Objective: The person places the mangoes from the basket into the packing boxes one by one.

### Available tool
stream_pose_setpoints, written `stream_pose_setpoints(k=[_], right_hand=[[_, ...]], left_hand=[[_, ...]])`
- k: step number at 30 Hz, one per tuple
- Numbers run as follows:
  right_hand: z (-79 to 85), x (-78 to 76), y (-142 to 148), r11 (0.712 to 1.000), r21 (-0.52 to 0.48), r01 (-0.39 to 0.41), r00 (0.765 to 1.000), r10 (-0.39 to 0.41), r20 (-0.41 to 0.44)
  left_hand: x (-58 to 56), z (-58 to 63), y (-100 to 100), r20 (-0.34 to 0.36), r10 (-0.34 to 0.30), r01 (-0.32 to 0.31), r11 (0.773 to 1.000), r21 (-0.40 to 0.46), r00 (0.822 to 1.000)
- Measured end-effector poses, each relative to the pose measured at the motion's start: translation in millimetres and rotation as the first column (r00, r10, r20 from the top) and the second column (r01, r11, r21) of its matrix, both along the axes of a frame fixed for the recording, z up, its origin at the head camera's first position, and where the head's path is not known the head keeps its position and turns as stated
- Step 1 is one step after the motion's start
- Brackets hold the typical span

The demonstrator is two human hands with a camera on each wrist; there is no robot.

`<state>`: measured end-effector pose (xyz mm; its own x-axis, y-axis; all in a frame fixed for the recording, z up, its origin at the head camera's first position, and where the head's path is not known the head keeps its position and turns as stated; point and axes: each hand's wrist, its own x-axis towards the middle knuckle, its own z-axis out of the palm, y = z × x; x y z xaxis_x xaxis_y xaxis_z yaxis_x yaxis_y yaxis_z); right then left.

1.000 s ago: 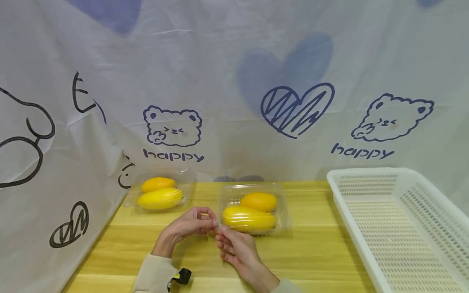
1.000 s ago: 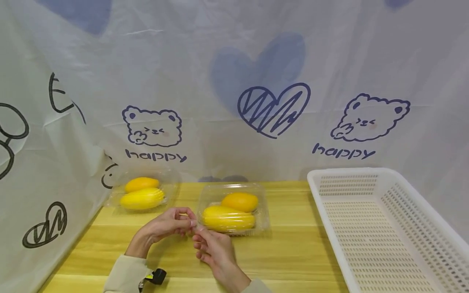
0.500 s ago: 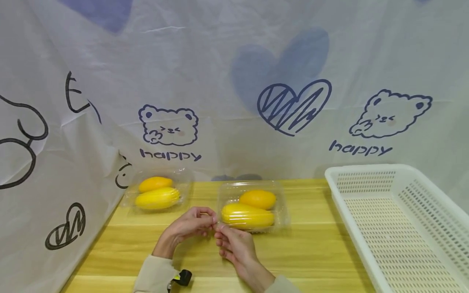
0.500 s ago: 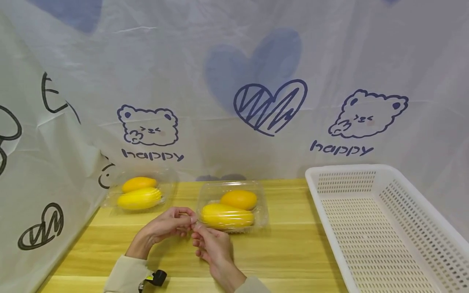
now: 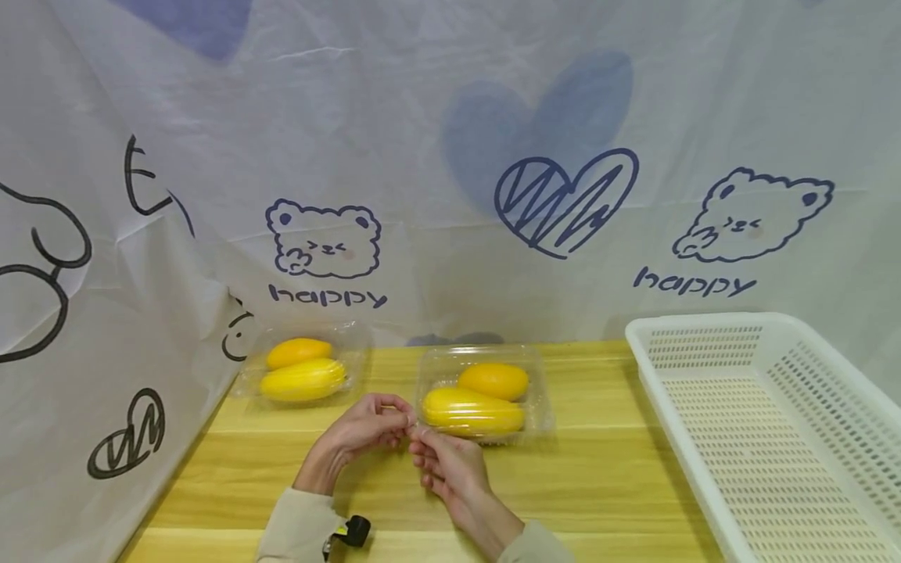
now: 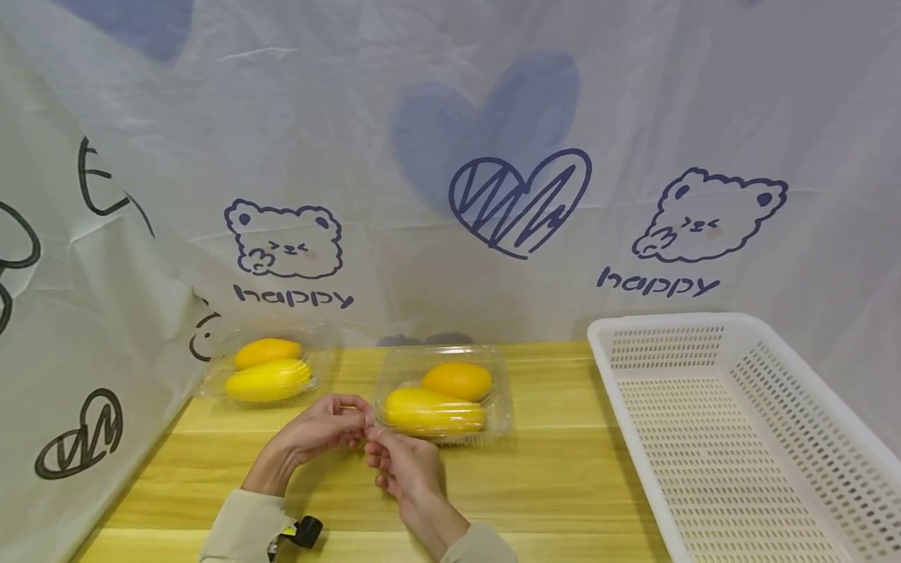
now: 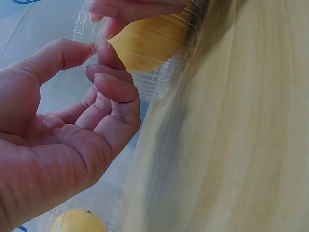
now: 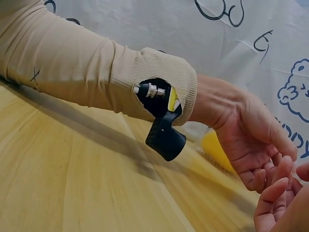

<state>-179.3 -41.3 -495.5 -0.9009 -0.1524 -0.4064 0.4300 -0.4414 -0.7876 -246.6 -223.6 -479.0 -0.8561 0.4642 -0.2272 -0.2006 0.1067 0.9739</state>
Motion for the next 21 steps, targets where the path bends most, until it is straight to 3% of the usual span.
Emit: stream_pose_setpoints(k=[14,21], right_hand=[[1.6,-0.3,-7.2,0.999,0.001,0.041,0.999,-0.041,0.027],[0.7,-4.6,-2.3,0.999,0.006,-0.042,0.999,0.042,-0.016]], left_hand=[[1.1,2.0,-0.2,-0.021,0.024,-0.025,0.999,-0.031,0.999],[-0.8,0.8,-2.0,-0.003,0.036,-0.036,0.999,-0.032,0.999]])
